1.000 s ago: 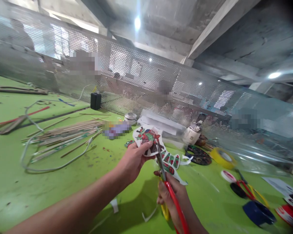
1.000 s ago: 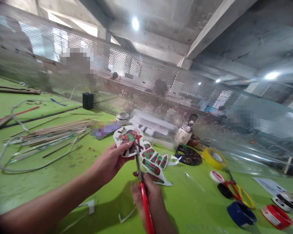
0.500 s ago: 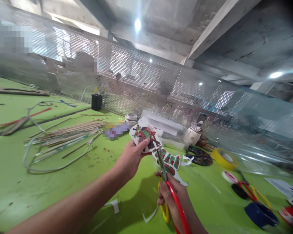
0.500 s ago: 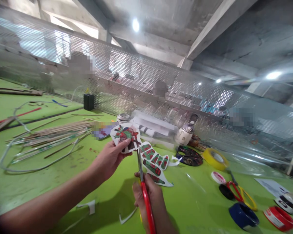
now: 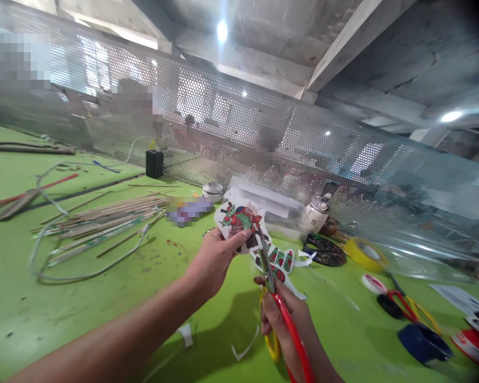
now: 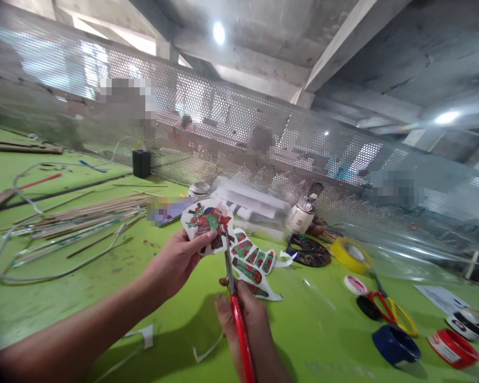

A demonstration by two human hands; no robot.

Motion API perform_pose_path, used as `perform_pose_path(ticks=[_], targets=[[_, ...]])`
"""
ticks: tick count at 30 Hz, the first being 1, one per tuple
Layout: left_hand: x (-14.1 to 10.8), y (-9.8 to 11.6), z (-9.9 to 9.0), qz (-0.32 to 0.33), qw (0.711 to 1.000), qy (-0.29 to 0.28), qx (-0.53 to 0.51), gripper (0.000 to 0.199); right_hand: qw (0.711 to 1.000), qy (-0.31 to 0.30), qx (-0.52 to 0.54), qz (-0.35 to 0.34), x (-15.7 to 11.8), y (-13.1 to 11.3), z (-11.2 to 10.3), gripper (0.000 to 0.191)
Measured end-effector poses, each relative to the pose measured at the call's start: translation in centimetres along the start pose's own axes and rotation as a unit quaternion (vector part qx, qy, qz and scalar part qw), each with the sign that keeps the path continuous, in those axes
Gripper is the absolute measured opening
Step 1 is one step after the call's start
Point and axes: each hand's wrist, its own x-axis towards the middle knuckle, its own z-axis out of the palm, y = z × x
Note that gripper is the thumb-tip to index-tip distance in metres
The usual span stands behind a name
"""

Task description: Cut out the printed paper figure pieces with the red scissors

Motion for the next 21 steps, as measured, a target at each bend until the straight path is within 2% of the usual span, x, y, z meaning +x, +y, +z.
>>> perform_pose_path(ticks=[7, 14, 21], targets=[[-0.48, 0.00, 0.40, 0.009, 1.000, 0.012, -0.020, 0.020, 0.999, -0.013, 0.045, 0.005, 0.05, 0.32, 0.05, 0.071], [-0.57, 0.02, 0.58, 0.008, 1.000, 0.015, -0.023, 0.020, 0.999, -0.018, 0.032, 0.008, 0.21, 0.29, -0.10, 0.082], [-0.66, -0.23, 0.47, 0.019, 0.999, 0.022, -0.021, 0.014, 0.999, -0.016, 0.030, 0.021, 0.10, -0.40, 0.06, 0.079]])
